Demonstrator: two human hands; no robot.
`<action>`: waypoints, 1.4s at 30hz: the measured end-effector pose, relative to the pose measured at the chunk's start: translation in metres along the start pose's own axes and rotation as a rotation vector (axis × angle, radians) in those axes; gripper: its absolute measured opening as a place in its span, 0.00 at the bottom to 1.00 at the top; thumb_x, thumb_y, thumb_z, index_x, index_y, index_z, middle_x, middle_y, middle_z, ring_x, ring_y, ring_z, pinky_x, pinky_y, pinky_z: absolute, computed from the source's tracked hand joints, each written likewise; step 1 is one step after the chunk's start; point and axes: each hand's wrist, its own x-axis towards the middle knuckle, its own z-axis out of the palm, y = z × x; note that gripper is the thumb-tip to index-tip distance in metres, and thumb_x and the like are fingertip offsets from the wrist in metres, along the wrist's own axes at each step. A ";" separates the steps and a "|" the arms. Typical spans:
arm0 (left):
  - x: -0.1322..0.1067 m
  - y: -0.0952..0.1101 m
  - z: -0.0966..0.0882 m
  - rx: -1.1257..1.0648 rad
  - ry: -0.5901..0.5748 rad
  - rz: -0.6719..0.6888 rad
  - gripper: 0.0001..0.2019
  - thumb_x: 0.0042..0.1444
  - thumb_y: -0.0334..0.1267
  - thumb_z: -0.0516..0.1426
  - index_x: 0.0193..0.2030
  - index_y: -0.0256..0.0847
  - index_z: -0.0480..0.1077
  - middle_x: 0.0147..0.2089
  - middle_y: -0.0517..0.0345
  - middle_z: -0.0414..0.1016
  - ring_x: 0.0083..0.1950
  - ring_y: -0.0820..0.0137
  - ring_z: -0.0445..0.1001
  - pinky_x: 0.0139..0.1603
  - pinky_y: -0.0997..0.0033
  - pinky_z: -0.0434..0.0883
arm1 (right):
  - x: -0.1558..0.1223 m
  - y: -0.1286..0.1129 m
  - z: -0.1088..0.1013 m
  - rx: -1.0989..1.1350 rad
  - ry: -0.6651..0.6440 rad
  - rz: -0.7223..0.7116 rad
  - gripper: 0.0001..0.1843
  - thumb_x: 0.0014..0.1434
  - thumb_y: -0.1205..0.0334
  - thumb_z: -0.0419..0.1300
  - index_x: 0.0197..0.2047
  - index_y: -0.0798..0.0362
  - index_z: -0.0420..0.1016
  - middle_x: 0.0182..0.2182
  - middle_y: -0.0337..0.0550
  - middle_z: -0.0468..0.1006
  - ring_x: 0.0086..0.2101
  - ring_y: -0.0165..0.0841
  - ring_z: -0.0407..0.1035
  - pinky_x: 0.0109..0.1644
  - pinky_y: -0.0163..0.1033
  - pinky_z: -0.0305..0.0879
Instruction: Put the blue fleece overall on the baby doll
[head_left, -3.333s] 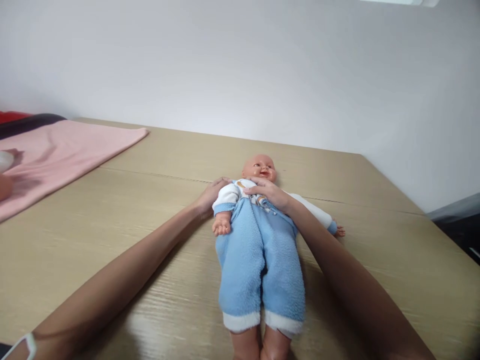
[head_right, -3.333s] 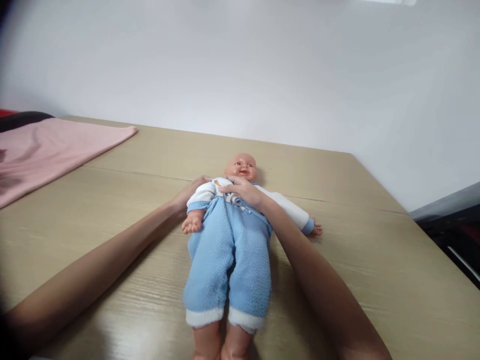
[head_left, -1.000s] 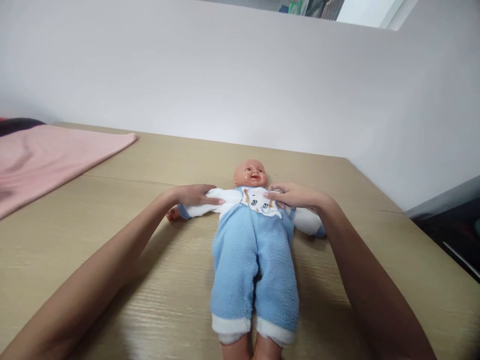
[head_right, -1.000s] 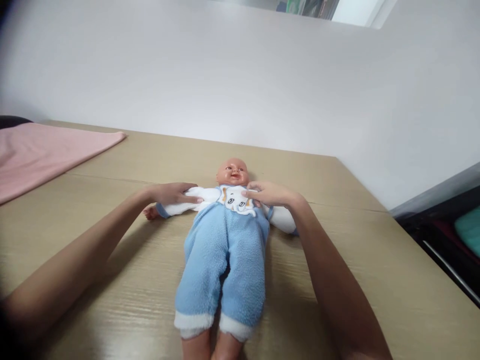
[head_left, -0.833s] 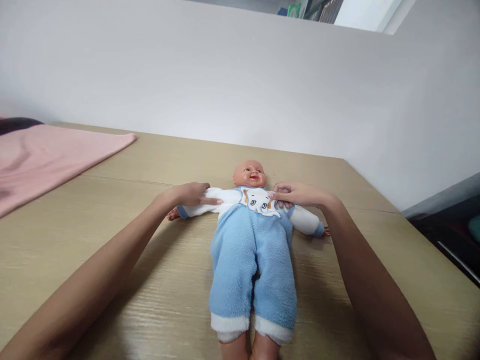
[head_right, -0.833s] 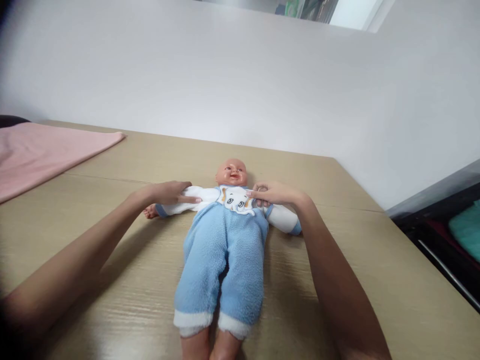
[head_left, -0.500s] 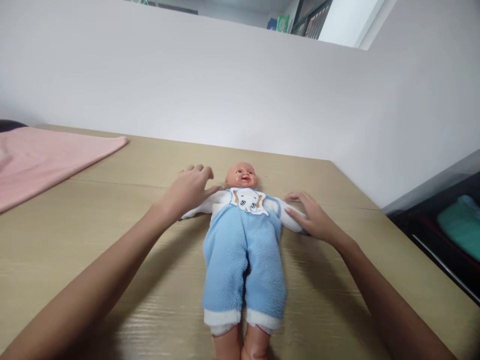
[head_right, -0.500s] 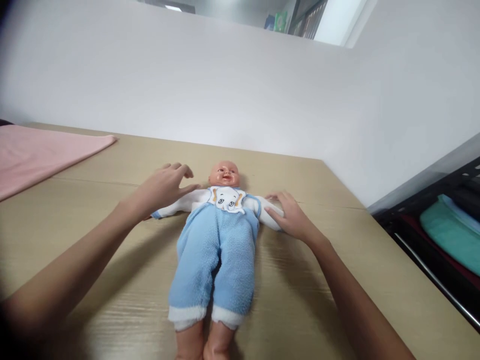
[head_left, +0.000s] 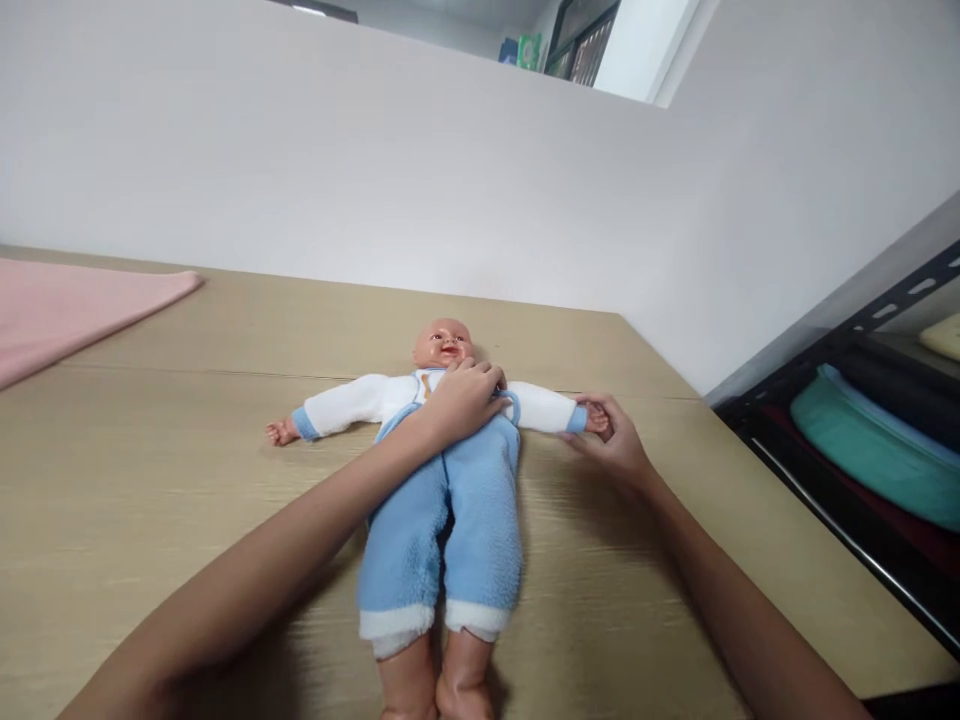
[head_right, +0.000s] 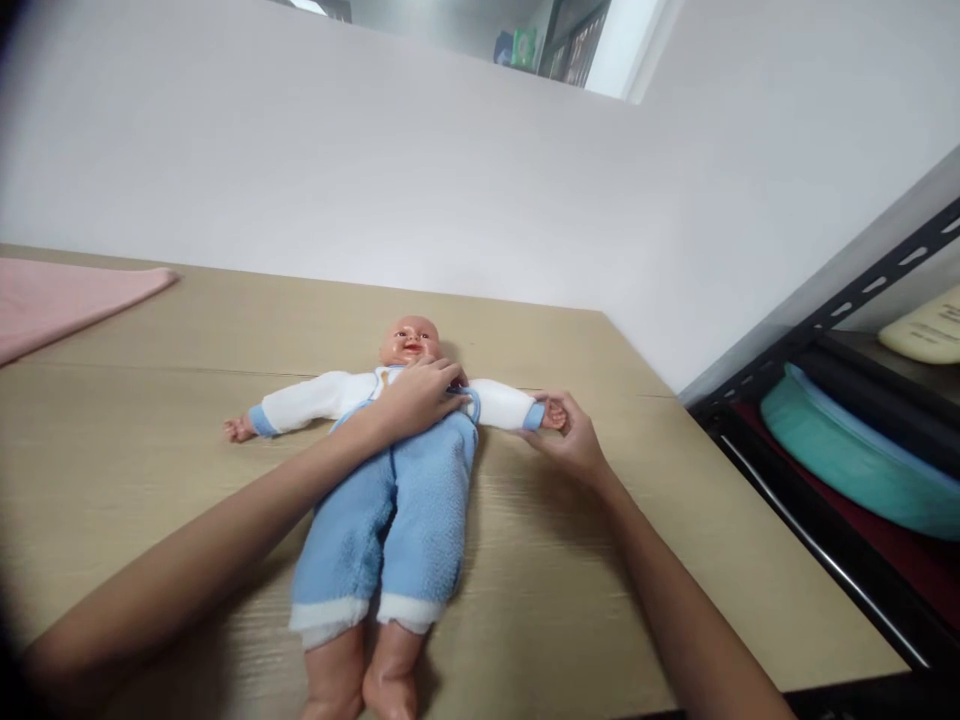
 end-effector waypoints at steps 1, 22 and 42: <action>-0.001 -0.001 0.000 -0.012 0.016 0.018 0.11 0.76 0.42 0.62 0.56 0.38 0.77 0.57 0.41 0.84 0.62 0.47 0.79 0.63 0.49 0.73 | 0.004 -0.003 0.002 0.065 0.024 -0.003 0.33 0.53 0.44 0.83 0.56 0.44 0.78 0.50 0.48 0.86 0.50 0.47 0.82 0.59 0.53 0.81; -0.021 0.006 -0.007 -0.310 0.426 0.288 0.03 0.61 0.38 0.60 0.41 0.46 0.71 0.40 0.54 0.80 0.44 0.59 0.76 0.50 0.57 0.68 | 0.045 -0.043 0.069 -0.086 -0.083 -0.414 0.24 0.59 0.58 0.79 0.56 0.42 0.79 0.44 0.41 0.83 0.37 0.39 0.79 0.44 0.46 0.78; 0.001 -0.015 -0.011 -0.789 0.069 -0.037 0.10 0.60 0.46 0.66 0.42 0.42 0.76 0.39 0.59 0.81 0.44 0.62 0.80 0.49 0.63 0.74 | 0.011 -0.040 0.085 0.488 -0.123 0.144 0.14 0.70 0.43 0.69 0.48 0.43 0.84 0.49 0.44 0.86 0.56 0.44 0.80 0.72 0.54 0.72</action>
